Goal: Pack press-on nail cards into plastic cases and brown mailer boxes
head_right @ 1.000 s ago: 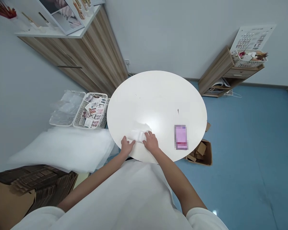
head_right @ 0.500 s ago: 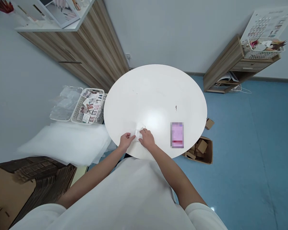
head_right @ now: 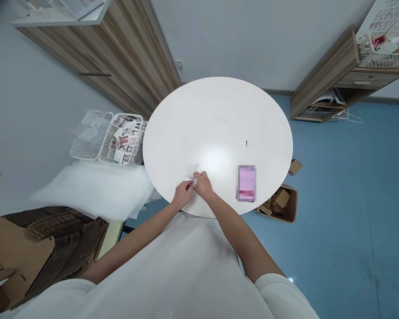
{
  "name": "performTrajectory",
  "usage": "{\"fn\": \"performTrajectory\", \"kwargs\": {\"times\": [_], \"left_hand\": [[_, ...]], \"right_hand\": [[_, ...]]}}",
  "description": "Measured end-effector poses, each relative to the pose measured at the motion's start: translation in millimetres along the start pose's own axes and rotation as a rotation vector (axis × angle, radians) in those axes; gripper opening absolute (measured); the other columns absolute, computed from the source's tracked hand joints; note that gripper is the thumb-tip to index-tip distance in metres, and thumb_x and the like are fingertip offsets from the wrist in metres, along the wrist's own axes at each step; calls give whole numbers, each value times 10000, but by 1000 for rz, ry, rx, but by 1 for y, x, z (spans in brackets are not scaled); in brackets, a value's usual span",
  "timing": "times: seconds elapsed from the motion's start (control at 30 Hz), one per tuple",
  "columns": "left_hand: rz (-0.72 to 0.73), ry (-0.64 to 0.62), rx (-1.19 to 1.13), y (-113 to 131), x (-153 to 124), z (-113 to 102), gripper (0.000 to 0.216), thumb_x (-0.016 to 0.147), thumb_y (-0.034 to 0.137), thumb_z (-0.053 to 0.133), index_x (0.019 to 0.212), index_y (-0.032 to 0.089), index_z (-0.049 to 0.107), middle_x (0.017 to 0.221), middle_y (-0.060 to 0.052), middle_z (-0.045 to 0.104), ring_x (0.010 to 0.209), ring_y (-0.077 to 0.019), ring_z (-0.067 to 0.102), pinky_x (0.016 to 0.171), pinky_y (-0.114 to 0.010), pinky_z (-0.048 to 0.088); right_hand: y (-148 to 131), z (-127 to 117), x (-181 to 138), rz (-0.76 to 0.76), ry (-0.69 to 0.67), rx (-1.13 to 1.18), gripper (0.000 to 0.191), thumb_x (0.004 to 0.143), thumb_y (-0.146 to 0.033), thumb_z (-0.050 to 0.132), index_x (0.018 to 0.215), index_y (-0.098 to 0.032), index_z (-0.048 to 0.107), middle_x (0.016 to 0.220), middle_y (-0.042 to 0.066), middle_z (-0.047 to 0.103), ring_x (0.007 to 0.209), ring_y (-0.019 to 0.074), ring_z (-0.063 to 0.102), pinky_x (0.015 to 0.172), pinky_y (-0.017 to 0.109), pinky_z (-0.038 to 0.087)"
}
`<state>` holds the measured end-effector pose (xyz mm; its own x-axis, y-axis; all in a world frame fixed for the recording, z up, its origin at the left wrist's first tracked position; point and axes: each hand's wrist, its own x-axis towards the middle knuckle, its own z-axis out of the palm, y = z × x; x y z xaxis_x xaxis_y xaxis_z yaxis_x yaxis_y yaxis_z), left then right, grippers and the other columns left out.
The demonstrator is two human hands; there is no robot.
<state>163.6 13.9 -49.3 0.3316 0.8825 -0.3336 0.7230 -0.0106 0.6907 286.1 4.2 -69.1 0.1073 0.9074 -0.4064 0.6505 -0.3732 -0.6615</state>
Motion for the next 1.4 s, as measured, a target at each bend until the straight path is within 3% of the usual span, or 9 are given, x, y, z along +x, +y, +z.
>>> {"fn": "performTrajectory", "kwargs": {"times": [0.3,0.4,0.53,0.7,0.97,1.13,1.23,1.33,1.4], "left_hand": [[161,-52,58,-5,-10,7,345,789,165,348,1075,177,541,898,-69,471,848,-179,483,760,-328,431],[264,-48,128,-10,-14,10,425,760,119,340,1160,166,478,923,-78,447,895,-196,450,806,-365,412],[344,-56,258,-13,-19,15,462,720,114,396,1178,162,446,1002,-100,423,924,-231,432,820,-415,398],[390,-63,280,-17,-25,15,474,744,178,450,1215,165,396,1077,-120,421,977,-250,438,843,-430,399],[458,109,263,-29,-3,-11,318,821,265,421,1126,204,482,1195,-102,439,1112,-229,409,913,-402,374],[533,-71,348,-25,15,-18,334,804,262,449,1135,227,483,1307,-91,390,1222,-251,324,978,-432,292],[493,-100,359,-23,15,-18,364,798,250,449,1161,234,462,1334,-87,373,1251,-256,291,992,-442,262],[462,-123,373,-22,13,-19,398,792,236,444,1190,242,436,1338,-80,377,1262,-256,278,998,-446,240],[466,-144,392,-20,12,-22,410,789,248,448,1198,245,430,1334,-79,385,1265,-260,271,1005,-449,217]], "right_hand": [[8,-7,-8,-57,-63,151,568,634,-156,566,1178,-220,414,1067,73,360,940,172,468,774,273,422],[7,-12,-9,-14,-75,236,416,732,-234,488,1146,-232,446,1058,65,378,949,161,479,820,282,409],[-5,-9,-3,85,16,163,253,816,-323,387,1024,-229,496,982,57,427,781,148,509,719,284,426],[-10,-1,4,123,76,55,186,823,-226,357,977,-196,455,946,66,453,689,148,482,626,278,403],[4,-7,6,2,51,74,204,812,-177,367,1004,-192,433,978,68,480,843,157,487,710,285,419],[1,-8,-7,-16,124,60,380,804,-175,377,1184,-176,360,1126,113,444,996,190,476,806,349,426],[-3,-7,-23,-189,198,-50,468,791,-151,389,1254,-186,330,1309,126,331,1206,234,327,950,422,330],[-3,-4,-33,-376,93,-143,522,761,-191,481,1264,-200,342,1379,100,284,1297,254,182,1031,464,205],[1,-2,-33,-372,30,-187,640,716,-233,567,1295,-194,296,1401,105,254,1310,272,145,1037,488,178]]}}
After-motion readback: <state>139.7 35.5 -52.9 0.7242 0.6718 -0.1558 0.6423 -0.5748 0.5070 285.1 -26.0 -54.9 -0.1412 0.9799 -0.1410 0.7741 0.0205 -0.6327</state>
